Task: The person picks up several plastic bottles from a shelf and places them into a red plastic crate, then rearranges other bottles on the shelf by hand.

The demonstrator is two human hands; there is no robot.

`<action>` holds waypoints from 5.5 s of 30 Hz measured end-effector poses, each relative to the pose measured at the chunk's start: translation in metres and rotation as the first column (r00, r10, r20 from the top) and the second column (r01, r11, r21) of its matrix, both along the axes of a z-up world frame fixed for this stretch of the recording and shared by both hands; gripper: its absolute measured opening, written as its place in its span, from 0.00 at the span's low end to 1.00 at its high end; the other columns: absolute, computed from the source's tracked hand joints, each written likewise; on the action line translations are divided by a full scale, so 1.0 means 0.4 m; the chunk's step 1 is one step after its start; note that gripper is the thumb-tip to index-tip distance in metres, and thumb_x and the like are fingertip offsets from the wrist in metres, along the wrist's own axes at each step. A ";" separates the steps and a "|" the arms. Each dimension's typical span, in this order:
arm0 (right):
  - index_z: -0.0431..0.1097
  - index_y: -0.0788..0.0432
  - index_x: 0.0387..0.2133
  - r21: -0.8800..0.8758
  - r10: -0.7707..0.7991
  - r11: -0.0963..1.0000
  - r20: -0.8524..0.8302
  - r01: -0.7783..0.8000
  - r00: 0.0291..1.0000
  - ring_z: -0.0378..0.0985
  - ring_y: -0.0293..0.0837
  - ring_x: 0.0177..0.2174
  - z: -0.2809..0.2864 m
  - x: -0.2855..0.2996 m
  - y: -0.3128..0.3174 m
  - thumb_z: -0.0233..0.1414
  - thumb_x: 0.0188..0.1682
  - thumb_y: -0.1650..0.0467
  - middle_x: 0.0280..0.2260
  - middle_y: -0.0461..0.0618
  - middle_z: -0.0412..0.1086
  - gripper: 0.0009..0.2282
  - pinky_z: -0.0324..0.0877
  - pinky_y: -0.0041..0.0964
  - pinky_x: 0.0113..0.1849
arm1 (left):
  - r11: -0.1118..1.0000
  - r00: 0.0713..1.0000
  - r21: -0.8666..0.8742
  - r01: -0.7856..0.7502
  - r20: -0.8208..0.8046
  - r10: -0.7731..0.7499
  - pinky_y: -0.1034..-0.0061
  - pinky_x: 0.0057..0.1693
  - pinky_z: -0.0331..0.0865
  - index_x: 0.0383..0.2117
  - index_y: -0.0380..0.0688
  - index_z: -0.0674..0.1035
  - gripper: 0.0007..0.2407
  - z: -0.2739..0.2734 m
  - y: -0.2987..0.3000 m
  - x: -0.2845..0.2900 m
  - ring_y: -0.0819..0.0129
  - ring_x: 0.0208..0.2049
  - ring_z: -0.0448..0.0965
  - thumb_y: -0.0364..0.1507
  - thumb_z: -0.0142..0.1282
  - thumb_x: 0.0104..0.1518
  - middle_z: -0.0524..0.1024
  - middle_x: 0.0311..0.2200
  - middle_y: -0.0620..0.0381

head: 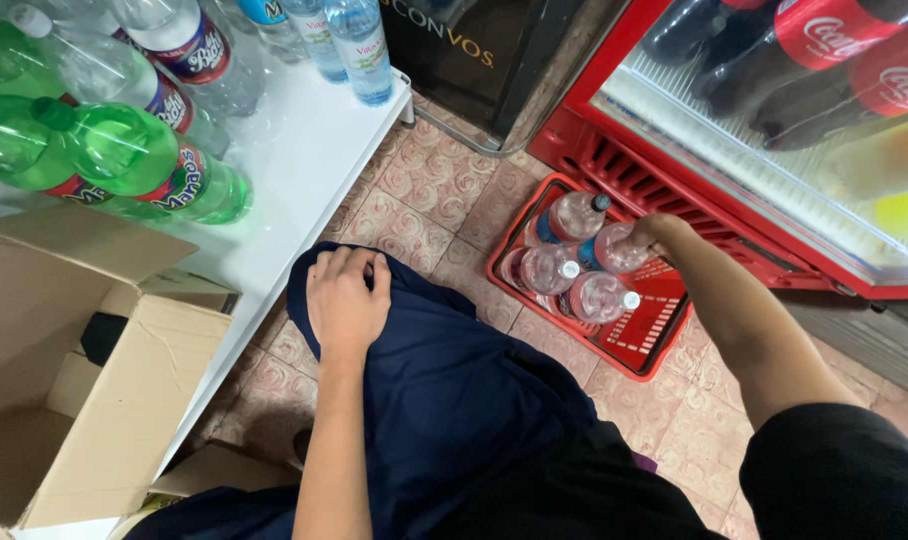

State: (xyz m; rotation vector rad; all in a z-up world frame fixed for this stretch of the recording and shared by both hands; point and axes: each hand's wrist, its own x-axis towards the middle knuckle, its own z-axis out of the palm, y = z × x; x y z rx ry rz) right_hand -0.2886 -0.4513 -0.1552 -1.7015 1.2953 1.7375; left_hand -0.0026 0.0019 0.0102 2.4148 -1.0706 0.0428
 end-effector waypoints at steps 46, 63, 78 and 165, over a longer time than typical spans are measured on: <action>0.66 0.56 0.53 -0.456 0.401 0.882 0.592 -0.119 0.699 0.76 0.69 0.52 0.392 0.128 0.483 0.30 0.56 0.44 0.49 0.70 0.75 0.33 0.69 0.62 0.54 | 0.991 0.999 -0.133 -0.003 0.049 0.010 0.71 0.48 0.68 0.22 0.51 0.78 0.09 -0.035 0.022 -0.005 0.65 0.37 0.76 0.34 0.55 0.61 0.68 0.21 0.63; 0.74 0.56 0.38 -0.332 0.347 0.935 0.928 -0.120 0.135 0.80 0.63 0.43 0.227 0.365 0.591 0.47 0.55 0.58 0.37 0.59 0.78 0.15 0.75 0.60 0.44 | 0.989 0.994 -0.099 -0.106 -0.041 0.103 0.59 0.66 0.59 0.23 0.51 0.81 0.10 -0.027 0.015 0.008 0.62 0.43 0.79 0.37 0.54 0.59 0.77 0.28 0.60; 0.72 0.52 0.43 -0.263 0.263 0.965 0.963 -0.016 0.049 0.79 0.60 0.43 0.334 1.044 0.492 0.45 0.56 0.55 0.33 0.53 0.77 0.17 0.73 0.58 0.44 | 0.960 0.928 0.244 -0.137 -0.307 0.210 0.57 0.62 0.66 0.19 0.53 0.76 0.15 0.000 -0.067 0.071 0.57 0.40 0.82 0.43 0.44 0.59 0.77 0.25 0.56; 0.74 0.58 0.33 -0.802 0.584 0.497 0.591 0.331 0.556 0.61 0.44 0.12 0.899 -0.391 0.541 0.49 0.63 0.64 0.08 0.46 0.59 0.13 0.61 0.40 0.25 | 0.995 0.995 -0.010 0.097 0.003 -0.097 0.54 0.58 0.62 0.29 0.47 0.79 0.14 -0.021 0.080 0.085 0.48 0.48 0.74 0.42 0.53 0.68 0.78 0.36 0.52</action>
